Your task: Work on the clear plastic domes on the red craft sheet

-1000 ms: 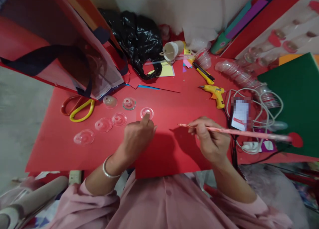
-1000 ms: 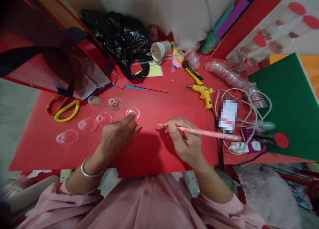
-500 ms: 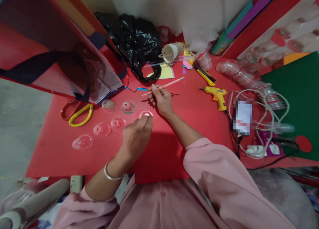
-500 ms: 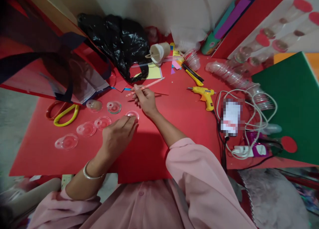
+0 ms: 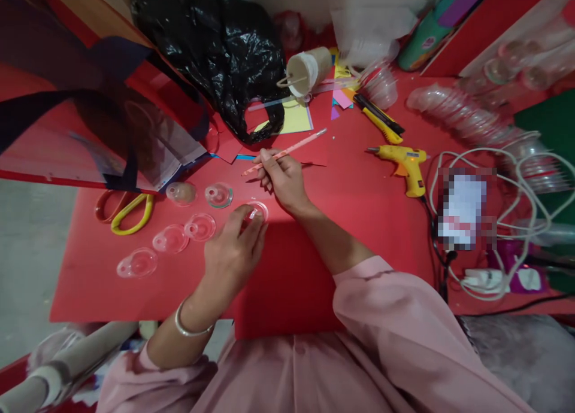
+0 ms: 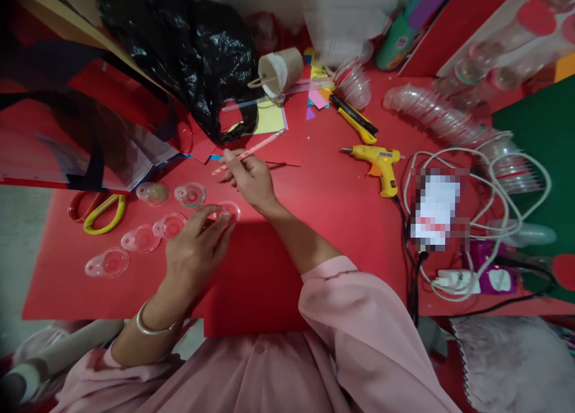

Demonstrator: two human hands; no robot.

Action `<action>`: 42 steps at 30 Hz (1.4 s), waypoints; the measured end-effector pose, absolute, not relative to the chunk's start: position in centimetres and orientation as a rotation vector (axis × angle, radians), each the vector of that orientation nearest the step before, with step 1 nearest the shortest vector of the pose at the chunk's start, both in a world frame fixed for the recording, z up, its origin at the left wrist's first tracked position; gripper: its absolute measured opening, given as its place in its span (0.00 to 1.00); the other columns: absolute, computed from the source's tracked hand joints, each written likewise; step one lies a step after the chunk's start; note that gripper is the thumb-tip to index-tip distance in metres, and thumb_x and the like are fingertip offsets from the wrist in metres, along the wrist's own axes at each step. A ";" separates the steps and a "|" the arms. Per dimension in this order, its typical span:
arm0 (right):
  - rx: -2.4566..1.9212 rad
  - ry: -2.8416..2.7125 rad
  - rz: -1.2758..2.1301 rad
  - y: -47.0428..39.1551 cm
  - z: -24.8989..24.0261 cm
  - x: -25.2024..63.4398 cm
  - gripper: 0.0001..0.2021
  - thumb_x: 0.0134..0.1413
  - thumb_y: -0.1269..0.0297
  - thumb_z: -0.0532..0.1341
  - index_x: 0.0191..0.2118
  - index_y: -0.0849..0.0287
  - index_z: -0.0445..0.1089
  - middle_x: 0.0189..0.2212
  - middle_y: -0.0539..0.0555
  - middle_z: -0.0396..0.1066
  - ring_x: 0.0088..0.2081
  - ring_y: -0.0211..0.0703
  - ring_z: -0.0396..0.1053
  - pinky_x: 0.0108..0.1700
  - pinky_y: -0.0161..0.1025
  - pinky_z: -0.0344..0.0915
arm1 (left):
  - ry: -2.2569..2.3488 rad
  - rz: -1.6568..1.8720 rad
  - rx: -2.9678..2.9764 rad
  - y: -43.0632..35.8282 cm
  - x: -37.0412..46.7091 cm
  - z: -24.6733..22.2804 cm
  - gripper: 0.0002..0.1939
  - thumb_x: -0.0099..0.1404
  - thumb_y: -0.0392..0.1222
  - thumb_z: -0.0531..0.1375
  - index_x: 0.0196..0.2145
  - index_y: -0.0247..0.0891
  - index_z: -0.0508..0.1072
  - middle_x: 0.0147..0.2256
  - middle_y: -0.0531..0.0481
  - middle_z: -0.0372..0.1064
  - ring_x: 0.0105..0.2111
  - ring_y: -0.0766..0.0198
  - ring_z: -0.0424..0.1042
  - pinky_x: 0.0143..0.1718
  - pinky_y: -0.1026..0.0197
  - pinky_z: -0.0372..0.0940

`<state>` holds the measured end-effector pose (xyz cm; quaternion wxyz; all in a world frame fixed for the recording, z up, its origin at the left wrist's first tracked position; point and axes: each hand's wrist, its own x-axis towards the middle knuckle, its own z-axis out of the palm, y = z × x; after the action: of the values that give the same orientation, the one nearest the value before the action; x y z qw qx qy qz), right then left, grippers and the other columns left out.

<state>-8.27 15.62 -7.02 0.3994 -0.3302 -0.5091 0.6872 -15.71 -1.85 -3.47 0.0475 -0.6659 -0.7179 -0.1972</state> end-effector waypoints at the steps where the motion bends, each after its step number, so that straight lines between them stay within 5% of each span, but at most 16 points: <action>1: -0.838 -1.293 1.738 15.6 -7.0 -8.3 0.28 0.63 0.31 0.64 0.37 0.55 0.74 0.23 0.44 0.69 0.22 0.31 0.65 0.23 0.29 0.63 | -2.168 -0.615 -2.042 -1.9 -15.8 -3.6 0.12 0.78 0.40 0.59 0.54 0.40 0.80 0.54 0.39 0.79 0.38 0.60 0.81 0.29 0.63 0.65; 10: -0.811 -1.320 1.733 15.6 -6.9 -8.3 0.29 0.62 0.30 0.64 0.35 0.55 0.73 0.23 0.45 0.69 0.24 0.32 0.69 0.25 0.29 0.66 | -2.154 -0.679 -2.030 -2.0 -16.2 -4.3 0.16 0.77 0.34 0.57 0.54 0.42 0.81 0.52 0.40 0.81 0.40 0.60 0.82 0.32 0.63 0.67; 17: -0.733 -1.456 1.773 15.2 -7.0 -8.2 0.28 0.61 0.31 0.65 0.33 0.56 0.74 0.24 0.47 0.71 0.26 0.35 0.72 0.30 0.32 0.72 | -2.227 -0.441 -2.011 -1.9 -15.1 -3.0 0.14 0.77 0.43 0.60 0.55 0.43 0.81 0.51 0.42 0.82 0.38 0.59 0.81 0.24 0.62 0.59; 27: -0.570 -1.773 1.944 15.9 -6.2 -7.9 0.26 0.61 0.36 0.69 0.32 0.57 0.73 0.26 0.48 0.72 0.28 0.36 0.74 0.34 0.35 0.74 | -2.381 -0.080 -2.130 -3.0 -13.2 -1.9 0.23 0.78 0.43 0.57 0.65 0.33 0.75 0.62 0.29 0.74 0.26 0.59 0.79 0.21 0.56 0.63; 34: -0.384 -2.315 1.952 16.2 -3.4 -9.9 0.24 0.66 0.41 0.66 0.33 0.59 0.76 0.27 0.51 0.77 0.29 0.37 0.72 0.32 0.34 0.66 | -2.481 -0.072 -2.198 -2.5 -13.2 -0.9 0.17 0.78 0.37 0.54 0.48 0.33 0.83 0.62 0.29 0.74 0.26 0.60 0.80 0.21 0.58 0.64; 42: -0.315 -2.681 1.843 16.0 -1.5 -10.8 0.23 0.71 0.45 0.60 0.35 0.60 0.77 0.30 0.54 0.79 0.34 0.41 0.75 0.39 0.37 0.65 | -2.548 -0.014 -2.287 -2.5 -13.5 -0.1 0.17 0.80 0.40 0.54 0.49 0.32 0.83 0.63 0.27 0.72 0.31 0.55 0.83 0.27 0.58 0.72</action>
<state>-10.83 16.00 -1.54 -0.0636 -0.0963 -0.8186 0.5626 -13.55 -2.50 -0.11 -0.1403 -0.6613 -0.7368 -0.0040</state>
